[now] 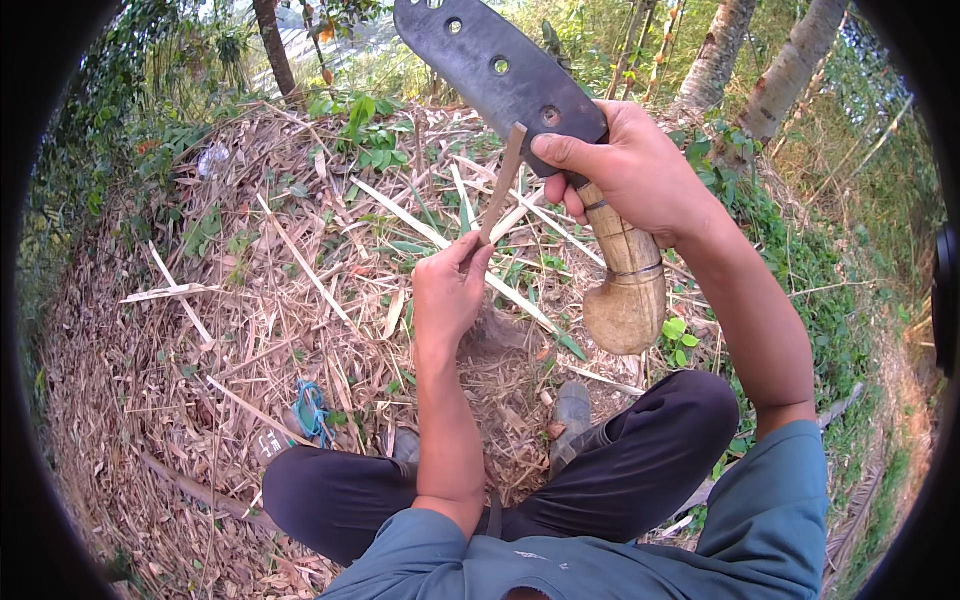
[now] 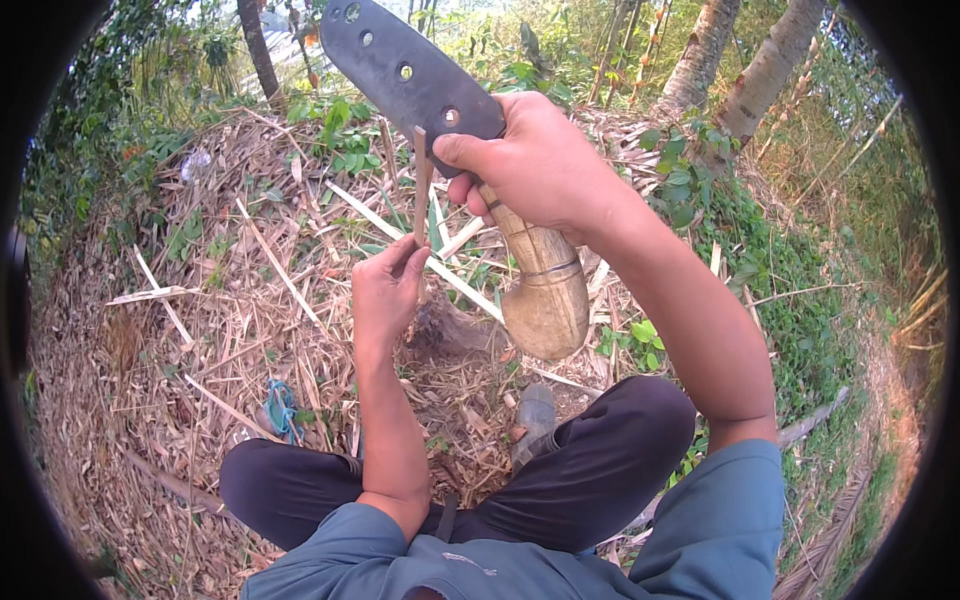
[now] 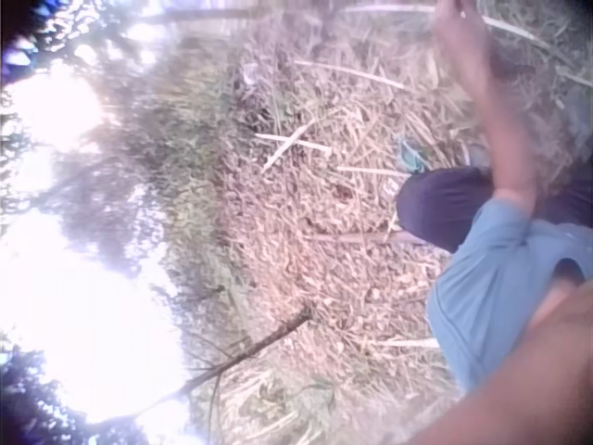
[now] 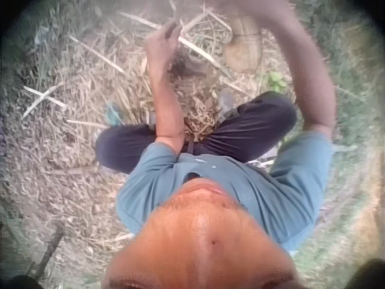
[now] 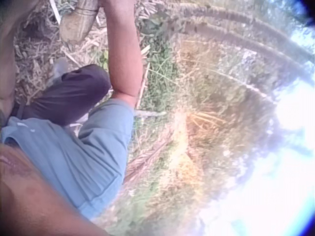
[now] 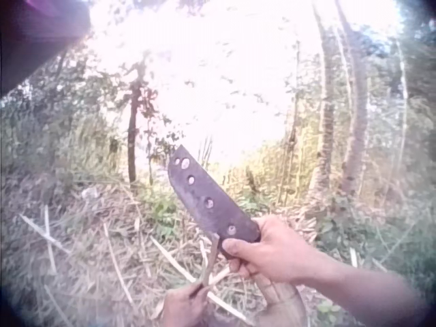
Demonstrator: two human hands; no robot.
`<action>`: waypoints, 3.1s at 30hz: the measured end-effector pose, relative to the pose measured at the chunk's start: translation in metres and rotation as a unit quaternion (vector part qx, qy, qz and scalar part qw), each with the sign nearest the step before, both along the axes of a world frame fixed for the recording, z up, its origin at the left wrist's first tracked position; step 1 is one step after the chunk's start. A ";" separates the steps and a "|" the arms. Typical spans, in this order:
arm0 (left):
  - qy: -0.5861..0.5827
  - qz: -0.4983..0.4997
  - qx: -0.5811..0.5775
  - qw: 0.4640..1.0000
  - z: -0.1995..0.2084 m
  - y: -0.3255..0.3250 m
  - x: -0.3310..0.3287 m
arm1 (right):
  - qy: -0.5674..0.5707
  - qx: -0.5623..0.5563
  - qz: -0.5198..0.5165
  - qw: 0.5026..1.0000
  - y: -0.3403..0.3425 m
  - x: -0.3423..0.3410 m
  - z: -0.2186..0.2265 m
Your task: The person sits on the ground and uses a machete to split long bamboo strips into thinner pieces. They repeatedly position the bamboo against a stump and strike it with the machete to create thin slivers.
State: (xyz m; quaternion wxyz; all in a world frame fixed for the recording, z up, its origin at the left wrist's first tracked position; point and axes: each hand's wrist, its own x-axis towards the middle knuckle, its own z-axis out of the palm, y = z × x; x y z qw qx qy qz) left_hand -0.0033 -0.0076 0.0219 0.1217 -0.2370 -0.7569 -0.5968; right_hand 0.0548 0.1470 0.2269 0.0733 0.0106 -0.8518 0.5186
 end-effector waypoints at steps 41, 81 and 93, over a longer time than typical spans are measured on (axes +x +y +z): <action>0.268 0.001 -0.129 0.955 0.164 -0.006 -0.091 | -0.008 -0.046 -0.006 0.999 0.033 -0.029 -0.090; 0.134 -0.180 0.037 0.974 0.138 -0.049 -0.110 | 0.193 -0.140 0.195 0.951 -0.006 -0.136 -0.122; 0.025 -0.033 0.100 0.994 0.126 -0.048 -0.146 | 0.233 -0.085 0.082 0.965 0.004 -0.127 -0.135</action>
